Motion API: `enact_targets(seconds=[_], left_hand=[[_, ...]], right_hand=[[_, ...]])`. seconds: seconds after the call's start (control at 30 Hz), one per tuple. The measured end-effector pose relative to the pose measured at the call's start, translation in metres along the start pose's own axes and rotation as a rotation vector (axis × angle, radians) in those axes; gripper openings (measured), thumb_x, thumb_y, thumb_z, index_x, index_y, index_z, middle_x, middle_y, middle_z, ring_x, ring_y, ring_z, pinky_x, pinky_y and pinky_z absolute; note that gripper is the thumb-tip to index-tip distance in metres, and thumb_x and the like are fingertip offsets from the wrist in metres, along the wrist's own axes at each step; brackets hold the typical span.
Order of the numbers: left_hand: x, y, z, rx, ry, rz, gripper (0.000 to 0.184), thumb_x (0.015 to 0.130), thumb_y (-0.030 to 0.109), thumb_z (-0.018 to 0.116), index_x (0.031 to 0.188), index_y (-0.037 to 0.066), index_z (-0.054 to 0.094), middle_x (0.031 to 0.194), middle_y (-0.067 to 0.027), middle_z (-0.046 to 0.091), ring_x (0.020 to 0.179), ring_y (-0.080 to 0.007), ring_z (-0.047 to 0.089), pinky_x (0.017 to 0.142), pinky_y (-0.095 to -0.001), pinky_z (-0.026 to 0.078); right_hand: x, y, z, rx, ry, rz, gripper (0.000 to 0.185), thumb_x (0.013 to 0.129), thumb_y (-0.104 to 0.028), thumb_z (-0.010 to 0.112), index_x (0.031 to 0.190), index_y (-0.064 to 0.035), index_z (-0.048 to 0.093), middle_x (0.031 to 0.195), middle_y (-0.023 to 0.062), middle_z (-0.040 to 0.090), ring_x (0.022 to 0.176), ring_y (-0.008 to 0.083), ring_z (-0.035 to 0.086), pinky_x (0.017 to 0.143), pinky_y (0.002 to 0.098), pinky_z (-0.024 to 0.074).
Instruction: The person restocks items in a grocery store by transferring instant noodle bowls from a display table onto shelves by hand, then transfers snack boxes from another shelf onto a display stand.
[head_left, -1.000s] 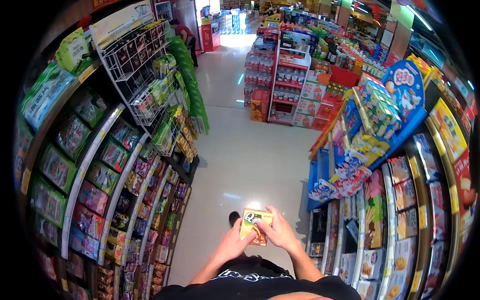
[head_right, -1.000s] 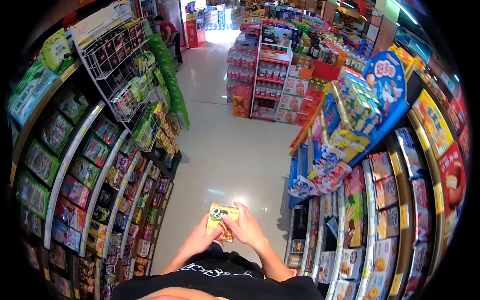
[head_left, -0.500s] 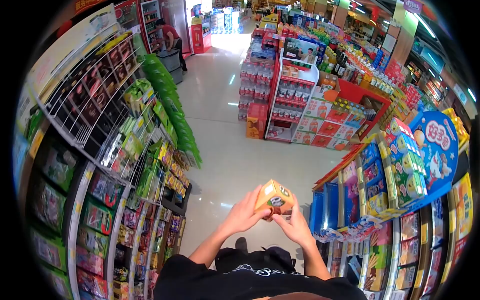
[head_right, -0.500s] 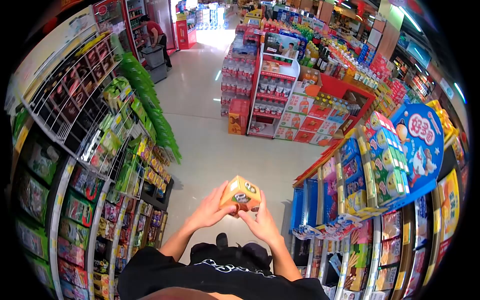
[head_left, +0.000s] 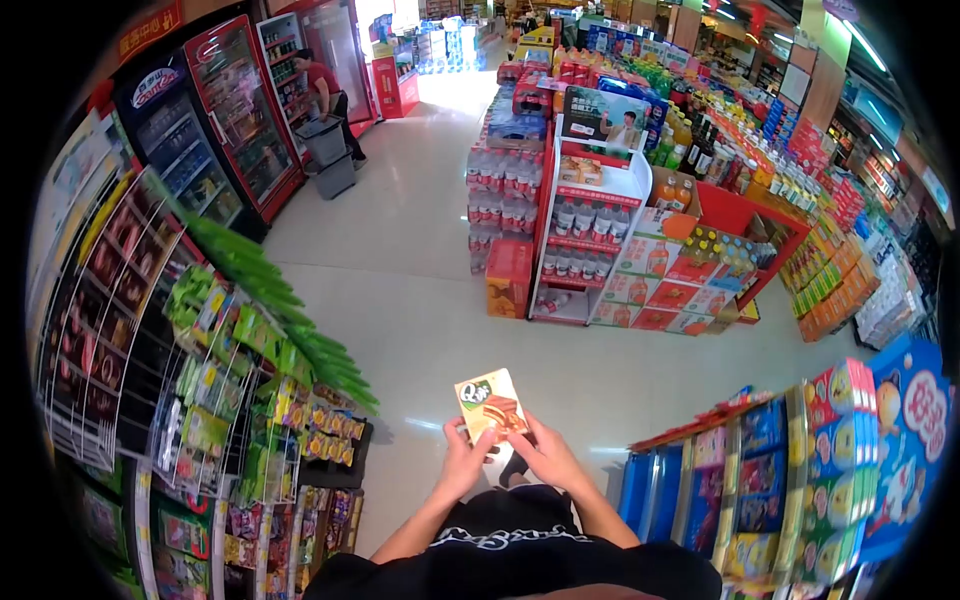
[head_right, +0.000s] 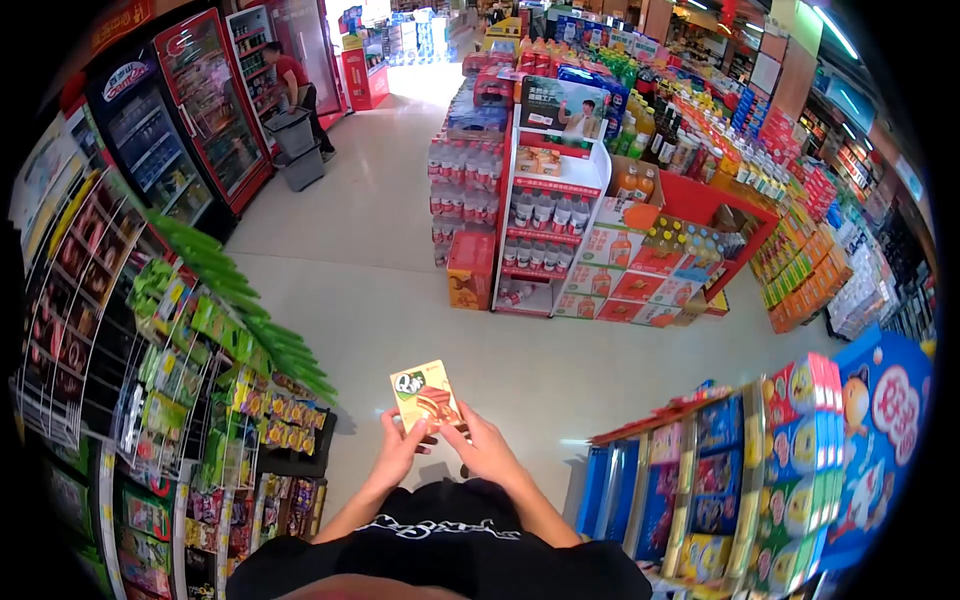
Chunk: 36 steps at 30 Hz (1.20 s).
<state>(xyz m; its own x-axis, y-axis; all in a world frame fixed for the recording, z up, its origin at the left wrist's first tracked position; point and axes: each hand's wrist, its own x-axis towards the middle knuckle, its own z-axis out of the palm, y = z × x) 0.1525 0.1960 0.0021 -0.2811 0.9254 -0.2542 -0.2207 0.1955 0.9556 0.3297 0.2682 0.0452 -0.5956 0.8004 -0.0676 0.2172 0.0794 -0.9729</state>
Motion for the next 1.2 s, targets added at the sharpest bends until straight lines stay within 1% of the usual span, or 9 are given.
enact_targets(seconds=[0.1,0.2,0.33,0.5,0.63,0.83,1.03,1.13,1.2], left_hand=[[0.067,0.036,0.016,0.032,0.006,0.036,0.066,0.104,0.032,0.062,0.141,-0.002,0.018,0.122,-0.0208,0.065,0.096,-0.0223,0.07,0.076,-0.0317,0.057],[0.131,0.073,0.045,0.065,0.0,0.156,0.067,0.104,0.032,0.062,0.143,-0.002,0.019,0.122,-0.0198,0.065,0.1,-0.0212,0.069,0.081,-0.0312,0.056],[0.199,0.107,0.091,0.109,0.006,0.169,0.066,0.105,0.031,0.062,0.145,-0.004,0.022,0.122,-0.0185,0.065,0.103,-0.0205,0.067,0.088,-0.0323,0.055],[0.3,0.062,0.128,0.16,-0.157,0.044,0.068,0.106,0.035,0.06,0.144,-0.007,0.022,0.122,-0.019,0.066,0.103,-0.0203,0.067,0.089,-0.0331,0.055],[0.379,0.049,0.154,0.202,-0.324,0.017,0.067,0.107,0.034,0.057,0.149,-0.007,0.025,0.129,-0.0205,0.064,0.112,-0.0227,0.065,0.096,-0.0354,0.052],[0.529,0.085,0.208,0.061,-0.535,0.101,0.054,0.106,0.027,0.06,0.148,-0.003,0.044,0.135,-0.0184,0.061,0.125,-0.0217,0.06,0.106,-0.0365,0.046],[0.678,0.132,0.276,0.326,-0.552,0.316,0.049,0.106,0.026,0.058,0.145,-0.001,0.049,0.134,-0.0187,0.061,0.119,-0.0243,0.061,0.104,-0.0379,0.046],[0.732,0.144,0.312,0.254,-0.595,0.28,0.051,0.106,0.032,0.057,0.145,0.0,0.05,0.125,-0.0202,0.064,0.112,-0.0268,0.064,0.099,-0.0383,0.049],[0.775,0.134,0.33,0.339,-0.645,0.241,0.056,0.105,0.038,0.057,0.147,0.003,0.049,0.12,-0.025,0.064,0.109,-0.0331,0.066,0.097,-0.0407,0.051]], right_hand=[[0.07,-0.011,-0.048,-0.152,-0.022,-0.107,0.071,0.103,-0.041,0.061,0.149,0.0088,0.042,0.131,0.0314,0.062,0.12,0.0447,0.064,0.1,0.0439,0.0512],[0.133,-0.011,-0.097,-0.3,0.016,-0.19,0.073,0.102,-0.041,0.061,0.148,0.0122,0.039,0.132,0.0322,0.061,0.122,0.0443,0.062,0.102,0.0439,0.0499],[0.189,-0.001,-0.152,-0.208,0.076,-0.201,0.072,0.103,-0.037,0.062,0.149,0.0131,0.038,0.13,0.0299,0.063,0.117,0.0381,0.065,0.099,0.0417,0.0513],[0.232,0.018,-0.207,-0.029,0.176,-0.061,0.062,0.104,-0.03,0.061,0.149,0.007,0.041,0.121,0.0219,0.067,0.103,0.0255,0.069,0.092,0.0368,0.0535],[0.274,0.044,-0.249,0.006,0.252,0.093,0.048,0.104,-0.031,0.058,0.14,-0.0007,0.049,0.119,0.0222,0.068,0.102,0.0318,0.07,0.089,0.0391,0.0537],[0.374,0.057,-0.326,-0.088,0.342,0.223,0.055,0.103,-0.032,0.059,0.145,0.0001,0.043,0.119,0.0237,0.068,0.097,0.0354,0.072,0.085,0.0408,0.0549],[0.483,0.073,-0.415,-0.395,0.674,-0.039,0.061,0.103,-0.036,0.059,0.151,-0.0022,0.042,0.121,0.0254,0.064,0.099,0.0356,0.068,0.08,0.041,0.0559],[0.524,0.08,-0.454,-0.449,0.754,0.074,0.048,0.103,-0.029,0.059,0.143,-0.0029,0.052,0.109,0.0187,0.067,0.097,0.0277,0.067,0.077,0.037,0.0541],[0.546,0.081,-0.476,-0.423,0.762,0.115,0.042,0.103,-0.031,0.061,0.134,-0.0021,0.06,0.093,0.0136,0.07,0.082,0.0215,0.068,0.069,0.0353,0.0532]])
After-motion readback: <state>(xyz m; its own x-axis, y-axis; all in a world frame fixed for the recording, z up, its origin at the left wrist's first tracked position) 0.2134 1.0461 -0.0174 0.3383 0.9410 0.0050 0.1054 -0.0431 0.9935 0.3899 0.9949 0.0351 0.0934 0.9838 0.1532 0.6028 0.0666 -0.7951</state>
